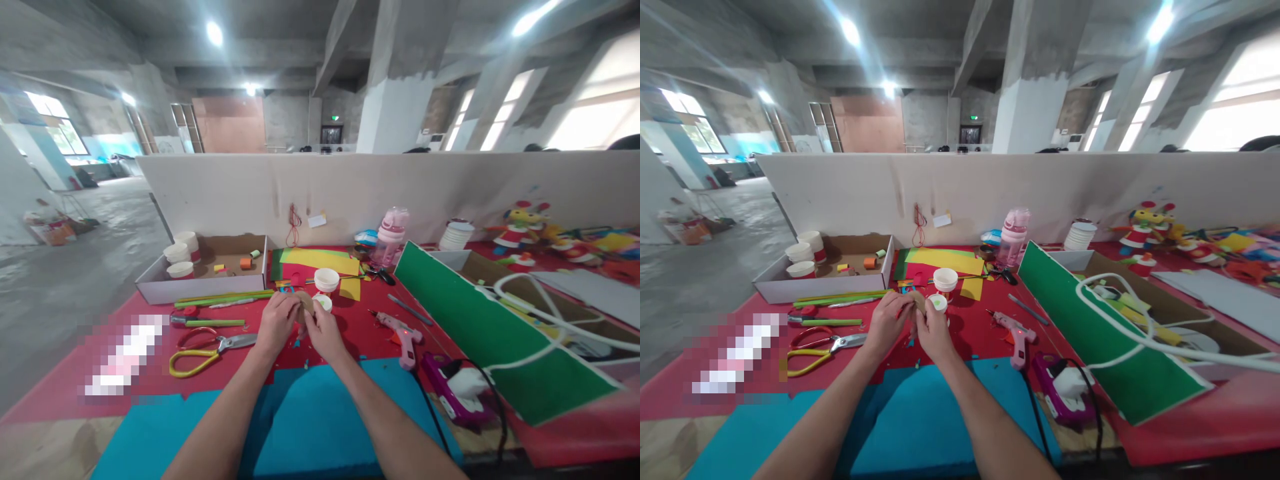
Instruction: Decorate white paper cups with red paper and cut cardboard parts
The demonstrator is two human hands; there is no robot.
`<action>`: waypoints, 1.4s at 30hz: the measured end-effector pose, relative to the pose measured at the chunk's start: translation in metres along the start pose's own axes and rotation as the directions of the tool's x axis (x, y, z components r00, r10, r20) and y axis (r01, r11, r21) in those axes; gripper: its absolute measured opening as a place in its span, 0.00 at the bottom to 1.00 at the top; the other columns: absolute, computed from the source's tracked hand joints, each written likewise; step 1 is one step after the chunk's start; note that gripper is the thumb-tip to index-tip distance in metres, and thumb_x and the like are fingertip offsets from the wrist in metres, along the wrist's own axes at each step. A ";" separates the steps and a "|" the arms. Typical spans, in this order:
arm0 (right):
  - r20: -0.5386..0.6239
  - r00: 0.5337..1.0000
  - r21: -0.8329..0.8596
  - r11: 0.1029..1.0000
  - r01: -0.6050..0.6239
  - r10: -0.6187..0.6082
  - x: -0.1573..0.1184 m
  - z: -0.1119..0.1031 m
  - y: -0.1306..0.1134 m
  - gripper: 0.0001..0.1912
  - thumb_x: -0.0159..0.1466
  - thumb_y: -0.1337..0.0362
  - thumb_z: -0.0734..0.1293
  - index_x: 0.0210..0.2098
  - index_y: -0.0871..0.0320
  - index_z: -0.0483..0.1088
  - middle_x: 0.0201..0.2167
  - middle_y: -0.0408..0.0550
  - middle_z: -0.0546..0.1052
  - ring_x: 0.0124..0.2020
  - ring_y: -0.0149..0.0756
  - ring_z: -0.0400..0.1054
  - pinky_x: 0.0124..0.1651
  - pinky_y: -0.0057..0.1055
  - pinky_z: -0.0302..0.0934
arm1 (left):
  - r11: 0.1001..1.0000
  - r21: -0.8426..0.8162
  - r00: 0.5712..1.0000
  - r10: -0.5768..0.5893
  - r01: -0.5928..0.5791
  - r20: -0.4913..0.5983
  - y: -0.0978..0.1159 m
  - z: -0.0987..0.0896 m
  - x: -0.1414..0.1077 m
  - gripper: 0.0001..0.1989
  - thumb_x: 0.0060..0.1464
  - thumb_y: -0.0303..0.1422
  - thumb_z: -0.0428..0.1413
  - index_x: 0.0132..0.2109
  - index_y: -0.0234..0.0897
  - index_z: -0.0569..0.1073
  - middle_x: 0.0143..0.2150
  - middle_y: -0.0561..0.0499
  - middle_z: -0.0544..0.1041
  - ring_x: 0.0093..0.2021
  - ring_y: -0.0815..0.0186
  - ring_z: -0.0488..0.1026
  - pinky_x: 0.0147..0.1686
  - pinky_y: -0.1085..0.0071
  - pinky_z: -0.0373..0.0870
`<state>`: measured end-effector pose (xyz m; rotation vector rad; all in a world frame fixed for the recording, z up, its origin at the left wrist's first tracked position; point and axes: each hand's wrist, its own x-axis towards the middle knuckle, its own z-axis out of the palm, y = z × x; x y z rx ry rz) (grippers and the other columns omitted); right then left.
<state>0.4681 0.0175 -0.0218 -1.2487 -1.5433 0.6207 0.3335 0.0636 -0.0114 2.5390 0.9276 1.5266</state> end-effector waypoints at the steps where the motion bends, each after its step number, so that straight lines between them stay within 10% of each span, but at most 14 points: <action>1: 0.003 1.000 -0.007 1.000 0.004 -0.004 0.000 0.001 0.001 0.05 0.66 0.62 0.56 0.37 0.56 0.60 0.20 0.42 0.73 0.20 0.34 0.71 0.22 0.26 0.62 | 1.000 -0.005 1.000 -0.019 0.019 0.010 0.000 0.001 0.000 0.07 0.59 0.27 0.50 0.38 0.36 0.73 0.35 0.47 0.74 0.36 0.65 0.67 0.38 0.68 0.67; 15: 0.036 0.999 0.012 0.999 -0.041 0.040 -0.002 0.006 0.004 0.06 0.65 0.62 0.55 0.37 0.56 0.60 0.20 0.42 0.71 0.17 0.33 0.68 0.21 0.25 0.60 | 0.997 -0.036 0.997 -0.074 0.075 0.035 -0.006 0.005 -0.003 0.08 0.52 0.22 0.50 0.29 0.37 0.67 0.28 0.52 0.67 0.31 0.68 0.65 0.32 0.74 0.64; 21: -0.256 0.966 -0.209 0.977 -0.036 -0.019 0.007 0.000 0.012 0.09 0.64 0.59 0.57 0.35 0.58 0.63 0.23 0.47 0.71 0.26 0.38 0.67 0.27 0.29 0.59 | 0.996 -0.089 0.994 0.009 0.001 0.112 0.010 0.014 -0.006 0.08 0.56 0.25 0.50 0.30 0.36 0.69 0.29 0.49 0.70 0.32 0.66 0.66 0.33 0.72 0.65; 27: -0.166 0.986 0.049 0.999 0.005 0.003 0.010 0.001 0.018 0.14 0.66 0.56 0.56 0.44 0.56 0.64 0.32 0.49 0.74 0.31 0.39 0.69 0.31 0.32 0.64 | 0.969 -0.176 0.972 -0.197 0.174 -0.124 0.004 0.004 -0.001 0.10 0.59 0.30 0.50 0.44 0.38 0.74 0.42 0.45 0.74 0.43 0.63 0.70 0.45 0.65 0.67; 33: -0.116 0.993 0.048 0.999 0.021 -0.016 0.006 0.007 0.017 0.14 0.65 0.56 0.57 0.47 0.56 0.63 0.37 0.51 0.75 0.38 0.42 0.71 0.36 0.35 0.67 | 0.530 -0.665 0.824 -0.513 0.526 0.243 -0.005 0.002 0.001 0.14 0.52 0.39 0.58 0.43 0.35 0.75 0.37 0.48 0.76 0.35 0.66 0.71 0.35 0.73 0.67; 37: -0.011 1.000 0.109 0.994 -0.009 0.010 0.004 0.006 0.013 0.10 0.65 0.58 0.56 0.42 0.55 0.62 0.26 0.46 0.73 0.21 0.36 0.69 0.26 0.32 0.65 | 0.218 -0.771 0.731 -0.545 0.598 0.412 -0.003 0.004 -0.001 0.14 0.43 0.37 0.64 0.36 0.31 0.75 0.29 0.50 0.76 0.28 0.70 0.70 0.30 0.76 0.65; 42: 0.005 1.000 0.108 0.994 0.026 -0.027 0.004 0.011 0.014 0.09 0.65 0.61 0.56 0.43 0.55 0.63 0.28 0.47 0.74 0.24 0.37 0.70 0.29 0.33 0.67 | 0.064 -0.778 0.669 -0.557 0.625 0.492 -0.003 0.000 -0.002 0.15 0.38 0.34 0.67 0.30 0.33 0.70 0.25 0.54 0.73 0.23 0.73 0.68 0.25 0.78 0.65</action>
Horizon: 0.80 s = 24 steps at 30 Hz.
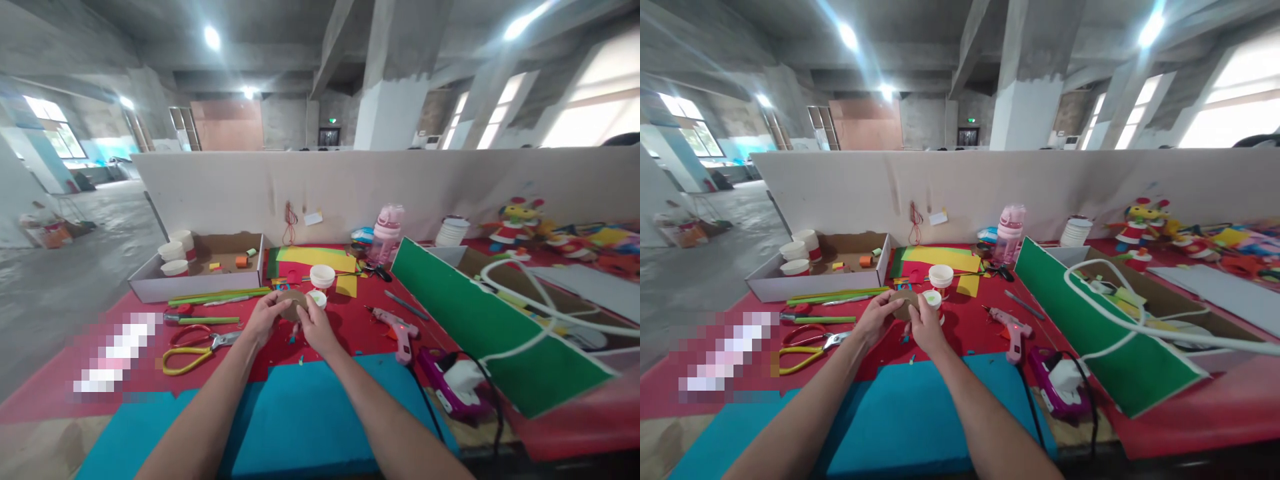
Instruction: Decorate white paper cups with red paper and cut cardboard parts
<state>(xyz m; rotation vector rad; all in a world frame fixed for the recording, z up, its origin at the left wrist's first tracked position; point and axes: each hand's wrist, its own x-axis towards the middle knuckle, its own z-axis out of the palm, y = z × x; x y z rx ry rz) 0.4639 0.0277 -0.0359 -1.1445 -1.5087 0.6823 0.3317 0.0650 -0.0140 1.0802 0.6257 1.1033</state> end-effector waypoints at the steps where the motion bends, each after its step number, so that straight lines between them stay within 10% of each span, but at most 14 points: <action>1: -0.021 0.999 -0.032 0.999 0.044 -0.045 0.000 0.002 0.001 0.10 0.64 0.62 0.57 0.44 0.55 0.63 0.33 0.50 0.76 0.32 0.39 0.72 0.35 0.35 0.68 | 1.000 0.002 1.000 -0.007 0.007 0.004 0.000 -0.001 -0.001 0.15 0.38 0.33 0.67 0.30 0.33 0.70 0.25 0.54 0.73 0.23 0.73 0.68 0.24 0.78 0.66; 4: -0.059 0.986 -0.069 0.986 0.154 -0.158 0.000 0.011 0.003 0.13 0.64 0.65 0.57 0.48 0.57 0.63 0.45 0.55 0.74 0.48 0.43 0.68 0.49 0.39 0.64 | 0.999 0.036 1.000 0.001 -0.001 -0.006 -0.003 -0.002 -0.002 0.16 0.39 0.32 0.67 0.35 0.34 0.71 0.26 0.54 0.74 0.22 0.72 0.70 0.21 0.78 0.66; 15: -0.041 0.996 -0.063 0.995 0.078 -0.080 -0.008 0.015 0.001 0.09 0.68 0.62 0.52 0.38 0.55 0.61 0.27 0.47 0.74 0.30 0.38 0.72 0.32 0.30 0.66 | 0.995 -0.097 0.998 -0.041 0.036 -0.048 -0.006 0.004 -0.002 0.09 0.39 0.28 0.61 0.31 0.33 0.71 0.23 0.54 0.72 0.20 0.72 0.66 0.16 0.77 0.60; 24: 0.077 0.990 -0.141 0.981 0.132 -0.122 -0.005 0.023 0.010 0.11 0.67 0.66 0.54 0.45 0.56 0.63 0.33 0.50 0.76 0.33 0.38 0.74 0.35 0.32 0.67 | 0.970 -0.191 0.971 -0.178 0.147 -0.157 0.000 -0.002 0.004 0.06 0.30 0.25 0.51 0.22 0.36 0.61 0.16 0.58 0.63 0.15 0.72 0.60 0.15 0.75 0.55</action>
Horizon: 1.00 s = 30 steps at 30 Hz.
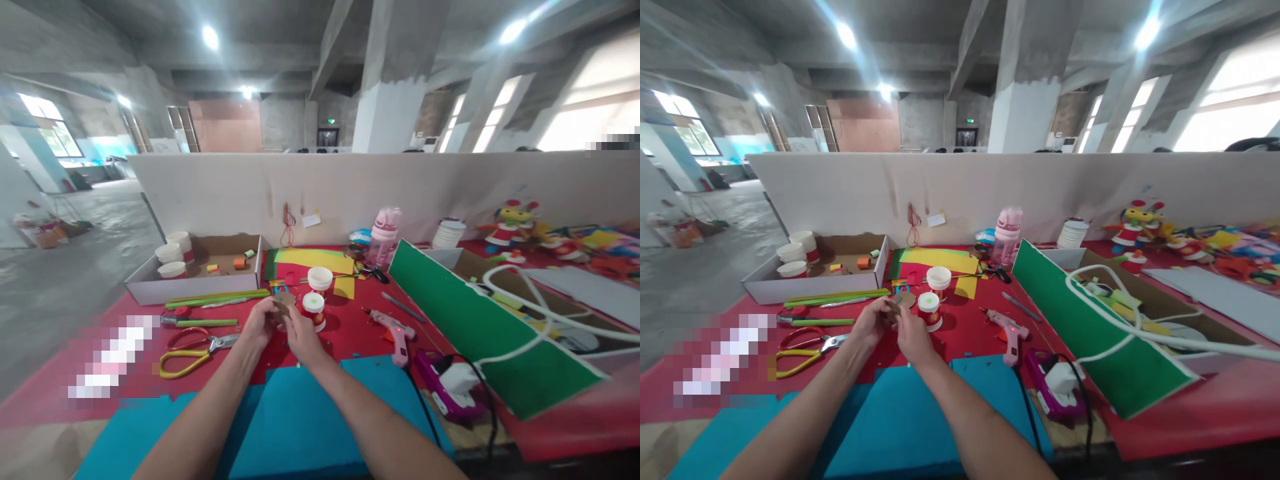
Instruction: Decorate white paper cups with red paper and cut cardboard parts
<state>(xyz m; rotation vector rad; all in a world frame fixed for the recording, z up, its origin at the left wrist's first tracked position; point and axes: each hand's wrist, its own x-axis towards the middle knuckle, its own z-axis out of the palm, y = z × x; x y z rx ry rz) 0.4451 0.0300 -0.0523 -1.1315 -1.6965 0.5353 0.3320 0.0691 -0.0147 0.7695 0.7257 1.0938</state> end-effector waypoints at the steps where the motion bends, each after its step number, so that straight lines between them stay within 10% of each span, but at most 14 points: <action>1: -0.001 1.000 -0.025 1.000 -0.008 0.008 0.000 0.001 0.001 0.11 0.66 0.67 0.54 0.45 0.56 0.63 0.32 0.50 0.76 0.33 0.39 0.73 0.35 0.32 0.67 | 1.000 0.004 1.000 -0.001 0.001 -0.008 0.000 0.000 0.000 0.06 0.29 0.25 0.50 0.21 0.36 0.60 0.16 0.58 0.62 0.15 0.72 0.60 0.15 0.75 0.54; 18: -0.077 0.997 0.213 0.977 0.001 0.016 0.000 -0.007 -0.008 0.13 0.67 0.62 0.54 0.49 0.54 0.62 0.43 0.51 0.74 0.34 0.36 0.74 0.38 0.36 0.72 | 0.982 0.034 0.982 0.181 -0.183 0.061 -0.005 0.007 -0.003 0.08 0.34 0.25 0.56 0.26 0.36 0.65 0.21 0.58 0.66 0.21 0.73 0.63 0.18 0.77 0.56; 30: -0.079 0.996 0.135 0.990 -0.038 0.049 0.003 -0.012 0.001 0.09 0.66 0.63 0.54 0.44 0.56 0.61 0.37 0.52 0.76 0.29 0.36 0.74 0.33 0.34 0.71 | 0.992 -0.059 0.988 0.118 -0.113 0.096 -0.010 0.011 -0.003 0.12 0.34 0.26 0.60 0.28 0.36 0.64 0.22 0.58 0.70 0.21 0.72 0.65 0.19 0.77 0.58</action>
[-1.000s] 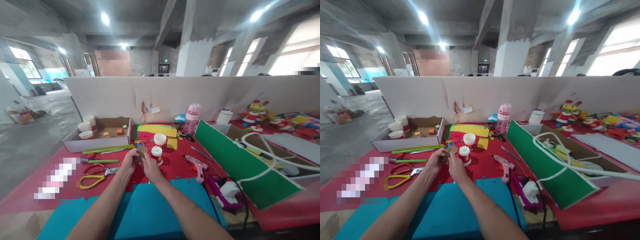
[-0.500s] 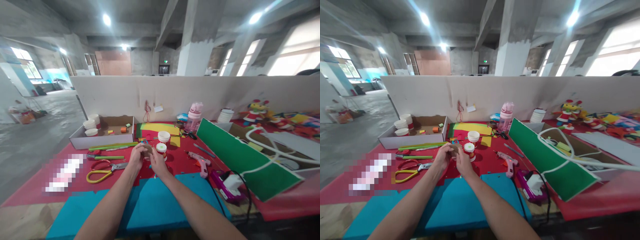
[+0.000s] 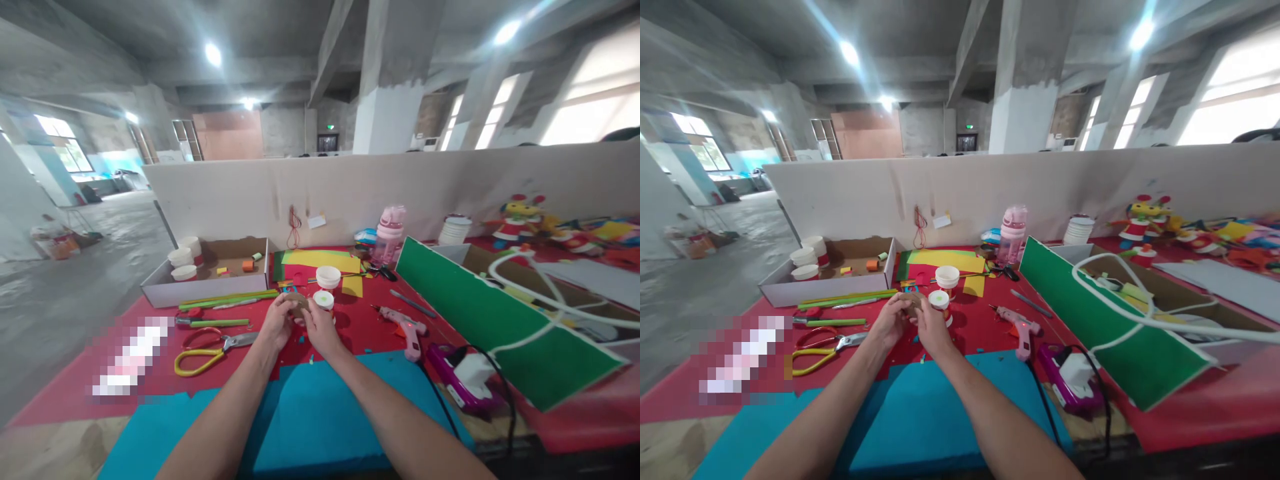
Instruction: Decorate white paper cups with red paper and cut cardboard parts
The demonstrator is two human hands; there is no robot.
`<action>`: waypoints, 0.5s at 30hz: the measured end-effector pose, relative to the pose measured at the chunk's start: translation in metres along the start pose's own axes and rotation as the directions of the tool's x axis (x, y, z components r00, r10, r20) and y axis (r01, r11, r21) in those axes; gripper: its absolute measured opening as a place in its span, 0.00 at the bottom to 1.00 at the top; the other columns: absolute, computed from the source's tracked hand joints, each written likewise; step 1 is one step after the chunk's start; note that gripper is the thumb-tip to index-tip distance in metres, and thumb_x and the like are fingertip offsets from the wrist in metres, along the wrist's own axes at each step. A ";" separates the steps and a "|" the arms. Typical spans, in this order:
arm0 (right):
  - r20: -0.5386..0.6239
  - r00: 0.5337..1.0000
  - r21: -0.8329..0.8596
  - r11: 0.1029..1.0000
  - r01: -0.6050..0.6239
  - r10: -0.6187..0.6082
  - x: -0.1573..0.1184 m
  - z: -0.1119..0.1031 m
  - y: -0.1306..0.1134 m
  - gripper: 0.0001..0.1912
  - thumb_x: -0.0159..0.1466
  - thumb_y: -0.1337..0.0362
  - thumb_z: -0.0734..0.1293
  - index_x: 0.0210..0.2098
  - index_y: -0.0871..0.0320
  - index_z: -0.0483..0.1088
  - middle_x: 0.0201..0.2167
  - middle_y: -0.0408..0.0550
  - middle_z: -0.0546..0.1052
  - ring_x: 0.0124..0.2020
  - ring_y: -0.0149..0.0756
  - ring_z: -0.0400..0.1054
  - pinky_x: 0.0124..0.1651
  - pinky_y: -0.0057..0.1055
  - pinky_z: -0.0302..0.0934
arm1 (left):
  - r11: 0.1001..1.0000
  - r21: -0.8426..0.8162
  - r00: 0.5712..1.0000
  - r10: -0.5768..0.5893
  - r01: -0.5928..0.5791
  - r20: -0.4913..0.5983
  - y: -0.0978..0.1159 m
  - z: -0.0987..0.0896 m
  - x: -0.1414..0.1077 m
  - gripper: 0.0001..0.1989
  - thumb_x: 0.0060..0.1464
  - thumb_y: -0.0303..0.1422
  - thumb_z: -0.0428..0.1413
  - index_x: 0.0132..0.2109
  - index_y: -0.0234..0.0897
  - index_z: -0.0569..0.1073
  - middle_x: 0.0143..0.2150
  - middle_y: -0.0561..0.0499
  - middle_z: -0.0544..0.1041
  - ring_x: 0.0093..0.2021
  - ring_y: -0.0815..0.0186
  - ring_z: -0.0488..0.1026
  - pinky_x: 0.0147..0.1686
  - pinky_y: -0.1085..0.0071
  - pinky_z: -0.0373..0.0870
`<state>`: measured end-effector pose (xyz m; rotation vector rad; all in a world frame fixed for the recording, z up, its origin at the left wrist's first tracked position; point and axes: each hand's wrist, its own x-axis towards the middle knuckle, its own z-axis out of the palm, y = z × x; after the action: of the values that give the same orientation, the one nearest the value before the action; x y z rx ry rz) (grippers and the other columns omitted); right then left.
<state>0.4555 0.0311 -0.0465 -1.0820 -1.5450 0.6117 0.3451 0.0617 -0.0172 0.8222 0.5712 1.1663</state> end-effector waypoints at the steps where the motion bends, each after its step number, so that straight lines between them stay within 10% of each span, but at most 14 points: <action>1: 0.004 1.000 -0.014 1.000 0.010 -0.010 0.000 0.000 0.001 0.09 0.66 0.64 0.54 0.44 0.55 0.61 0.37 0.52 0.75 0.29 0.37 0.74 0.33 0.34 0.71 | 1.000 -0.004 1.000 0.009 -0.009 -0.021 -0.001 0.001 0.000 0.11 0.34 0.26 0.59 0.27 0.36 0.64 0.21 0.58 0.69 0.20 0.73 0.64 0.18 0.77 0.57; 15: 0.025 0.999 -0.322 0.946 0.044 -0.038 -0.002 0.009 -0.002 0.08 0.67 0.66 0.55 0.41 0.57 0.64 0.29 0.50 0.75 0.32 0.40 0.73 0.31 0.29 0.63 | 0.995 0.019 0.975 0.101 -0.100 -0.200 -0.002 -0.001 0.001 0.10 0.27 0.21 0.50 0.21 0.36 0.58 0.15 0.61 0.62 0.14 0.76 0.58 0.16 0.79 0.52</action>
<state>0.4464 0.0301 -0.0481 -1.2869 -1.7187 0.3457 0.3458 0.0623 -0.0193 0.7524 0.7070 1.3502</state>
